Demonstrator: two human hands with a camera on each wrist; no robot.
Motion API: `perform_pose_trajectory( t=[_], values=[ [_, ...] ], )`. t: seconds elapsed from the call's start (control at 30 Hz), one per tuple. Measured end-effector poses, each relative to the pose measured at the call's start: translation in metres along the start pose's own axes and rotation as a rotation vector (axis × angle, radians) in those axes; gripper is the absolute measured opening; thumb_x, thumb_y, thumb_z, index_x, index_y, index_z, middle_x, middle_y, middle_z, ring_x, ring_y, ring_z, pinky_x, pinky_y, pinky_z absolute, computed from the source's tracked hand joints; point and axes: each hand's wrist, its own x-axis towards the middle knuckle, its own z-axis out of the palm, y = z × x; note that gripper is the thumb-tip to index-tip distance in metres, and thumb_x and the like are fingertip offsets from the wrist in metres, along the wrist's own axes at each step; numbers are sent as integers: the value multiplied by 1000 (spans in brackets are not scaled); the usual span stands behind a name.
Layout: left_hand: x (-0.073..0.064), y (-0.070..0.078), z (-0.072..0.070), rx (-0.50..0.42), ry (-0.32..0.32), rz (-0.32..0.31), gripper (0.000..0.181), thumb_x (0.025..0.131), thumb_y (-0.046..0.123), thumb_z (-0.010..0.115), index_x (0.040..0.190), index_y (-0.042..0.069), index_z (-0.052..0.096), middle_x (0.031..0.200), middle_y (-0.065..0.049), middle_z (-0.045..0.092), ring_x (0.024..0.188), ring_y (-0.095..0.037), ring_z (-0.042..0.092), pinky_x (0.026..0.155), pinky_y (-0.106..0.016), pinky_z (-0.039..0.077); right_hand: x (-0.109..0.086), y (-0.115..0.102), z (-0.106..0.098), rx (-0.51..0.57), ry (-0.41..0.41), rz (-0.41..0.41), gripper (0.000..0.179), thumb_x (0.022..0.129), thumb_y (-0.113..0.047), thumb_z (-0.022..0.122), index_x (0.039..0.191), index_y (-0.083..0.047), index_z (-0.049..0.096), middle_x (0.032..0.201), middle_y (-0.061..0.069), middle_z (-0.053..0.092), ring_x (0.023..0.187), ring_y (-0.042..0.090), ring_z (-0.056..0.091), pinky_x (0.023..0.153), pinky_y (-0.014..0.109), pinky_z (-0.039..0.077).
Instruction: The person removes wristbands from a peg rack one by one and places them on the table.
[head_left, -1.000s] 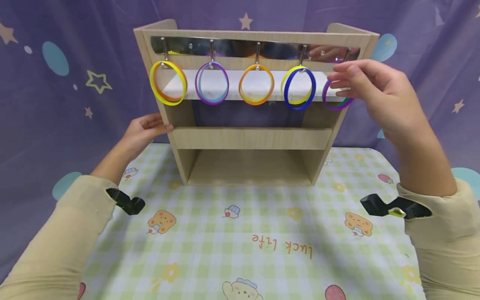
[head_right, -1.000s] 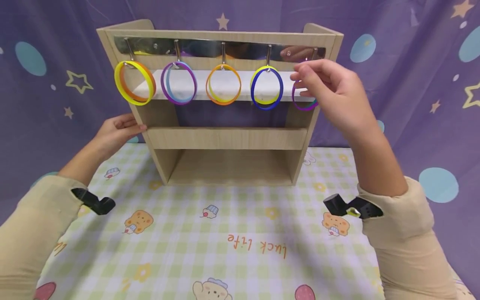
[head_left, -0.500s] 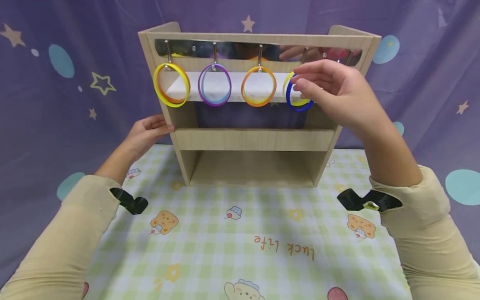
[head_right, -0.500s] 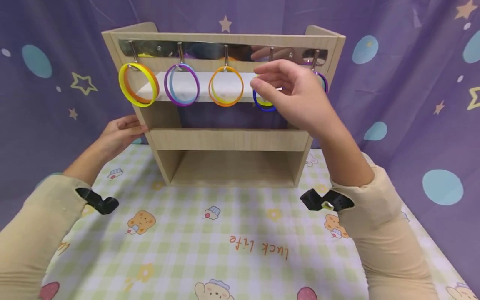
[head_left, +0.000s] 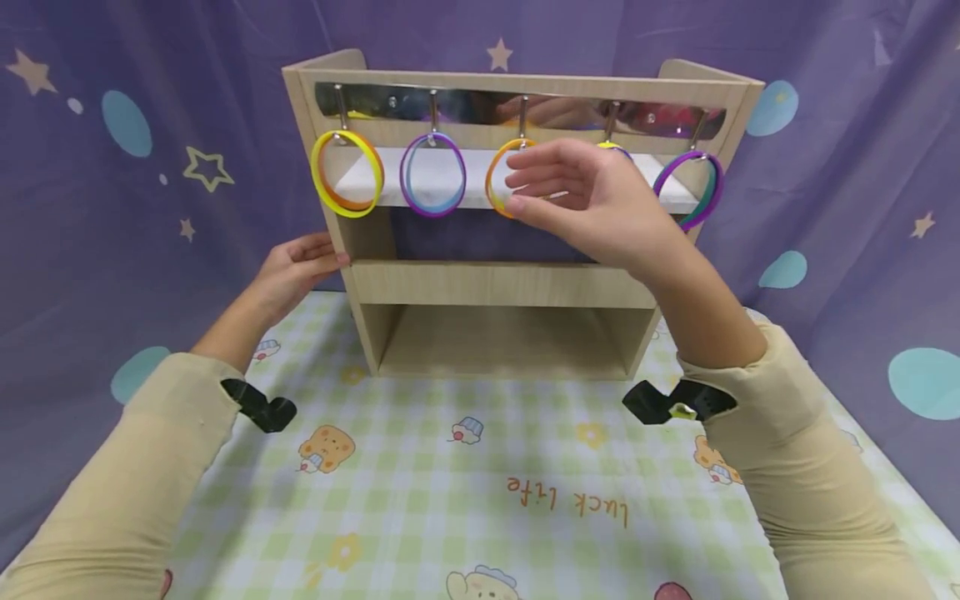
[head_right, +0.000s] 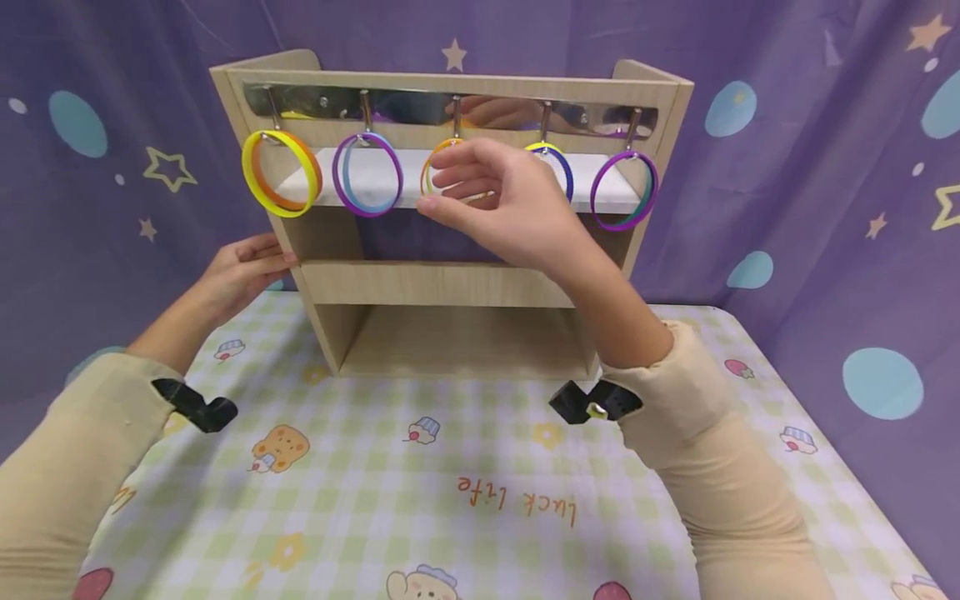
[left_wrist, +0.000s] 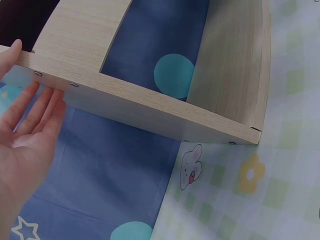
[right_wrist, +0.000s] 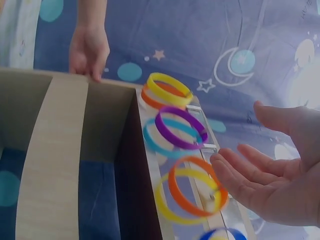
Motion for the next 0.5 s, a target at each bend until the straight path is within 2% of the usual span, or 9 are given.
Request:
perform_pose_trajectory(
  t=[0.17,0.3,0.5],
  values=[
    [-2,0,-1,1,-2,0,33,89,-1,62,118,4,48,97,8,69,91,-3,65,84,-11,52,9,-2,17,0,-57,-13,40,87,-13,70,125,-5,60,120,13,67,107,17,66,100,30,52],
    [-1,1,-1,19,1,-6,42,90,-1,62,127,-2,43,98,8,68,92,-2,65,85,-10,52,15,-2,31,1,-95,-32,42,88,-14,70,127,-5,59,120,15,67,107,19,67,98,31,53],
    [0,2,-1,36,4,-7,52,90,0,62,134,-8,36,99,9,67,92,-2,65,85,-10,52,30,-3,52,3,-123,-56,42,88,-15,70,126,-2,59,119,15,68,107,19,67,97,26,53]
  ],
)
